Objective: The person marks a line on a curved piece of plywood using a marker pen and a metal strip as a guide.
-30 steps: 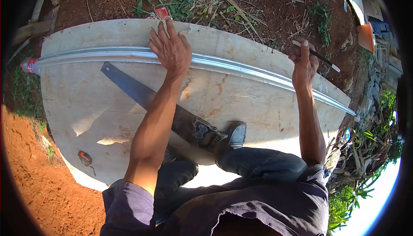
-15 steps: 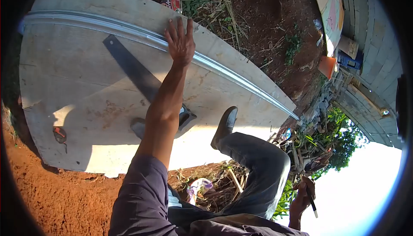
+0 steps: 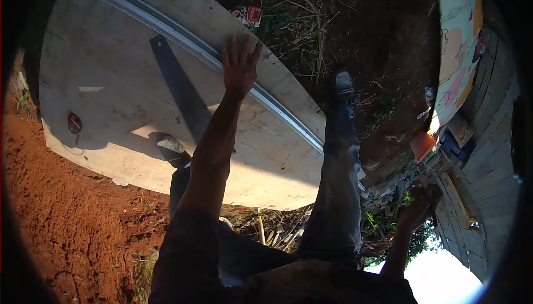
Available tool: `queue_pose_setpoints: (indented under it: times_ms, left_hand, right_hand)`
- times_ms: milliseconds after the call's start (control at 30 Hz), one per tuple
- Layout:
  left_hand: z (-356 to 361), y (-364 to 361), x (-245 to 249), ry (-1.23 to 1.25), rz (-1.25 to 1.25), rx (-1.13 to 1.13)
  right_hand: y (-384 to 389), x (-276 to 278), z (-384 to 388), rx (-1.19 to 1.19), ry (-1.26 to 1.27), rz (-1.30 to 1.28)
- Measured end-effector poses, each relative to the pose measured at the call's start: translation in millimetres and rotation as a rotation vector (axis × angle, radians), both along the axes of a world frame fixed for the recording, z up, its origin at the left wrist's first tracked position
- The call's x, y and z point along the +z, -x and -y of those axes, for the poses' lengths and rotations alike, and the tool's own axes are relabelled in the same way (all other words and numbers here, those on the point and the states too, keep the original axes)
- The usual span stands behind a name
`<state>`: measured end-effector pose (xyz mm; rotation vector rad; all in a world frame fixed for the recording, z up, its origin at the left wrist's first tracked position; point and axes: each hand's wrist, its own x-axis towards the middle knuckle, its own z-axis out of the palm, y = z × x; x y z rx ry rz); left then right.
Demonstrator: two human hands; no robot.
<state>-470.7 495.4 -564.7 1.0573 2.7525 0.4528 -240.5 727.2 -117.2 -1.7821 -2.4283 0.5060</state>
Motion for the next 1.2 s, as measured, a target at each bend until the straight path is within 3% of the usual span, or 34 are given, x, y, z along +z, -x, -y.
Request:
queue_pose_setpoints:
  times_ms: [33, 67, 100, 133, 333, 433, 500, 633, 733, 800, 833, 900, 1067, 1200]
  left_hand:
    - [-5.7, 0.7, -3.1, 0.042, -0.013, 0.044]
    - [-7.3, 0.8, -5.8, 0.049, -0.014, 0.055]
    - [-4.7, -4.8, -4.0, 0.063, -0.001, 0.058]
    - [-3.9, -7.5, -0.5, 0.118, 0.003, 0.09]
    - [-10.3, -3.9, 4.2, 0.158, 0.036, 0.086]
    - [-5.2, -7.4, 4.5, 0.189, 0.086, 0.092]
    - [-6.9, -8.1, 1.0, 0.178, 0.044, 0.082]
    - [-7.4, -6.9, 8.5, 0.175, 0.095, 0.076]
    - [-8.8, -7.0, 11.7, 0.199, 0.083, 0.079]
    - [-9.4, -6.0, 14.6, 0.222, 0.099, 0.082]
    - [-9.9, -8.4, 14.7, 0.235, 0.116, 0.086]
    - [-8.8, -7.5, 15.4, 0.258, 0.162, 0.087]
    - [-8.6, -8.0, 21.1, 0.187, 0.116, 0.11]
    - [-6.6, -8.0, 25.9, 0.13, 0.119, 0.12]
  right_hand:
    - [38.2, -50.2, -14.4, -0.087, 0.084, -0.182]
    - [57.5, -90.4, -27.9, -0.017, 0.185, -0.29]
    - [64.6, -129.6, -33.5, -0.279, 0.304, -0.529]
    - [88.0, -144.5, -31.7, -0.198, 0.595, -0.62]
    - [112.1, -201.5, -44.1, -0.001, 1.078, -0.588]
    - [103.7, -209.7, -65.2, 0.006, 1.214, -0.483]
    - [108.2, -208.5, -74.7, 0.069, 1.15, -0.447]
    - [109.6, -211.2, -72.2, -0.056, 1.2, -0.446]
    - [114.5, -214.4, -71.2, 0.027, 1.249, -0.515]
    - [130.1, -202.5, -66.7, -0.315, 1.338, -0.551]
    - [130.2, -200.3, -69.9, -0.282, 1.333, -0.576]
    - [140.5, -207.5, -75.1, -0.432, 1.668, -0.784]
    - [216.6, -195.7, -72.4, -0.056, 1.928, -0.931]
    - [249.7, -174.4, -57.0, 0.047, 2.024, -0.946]
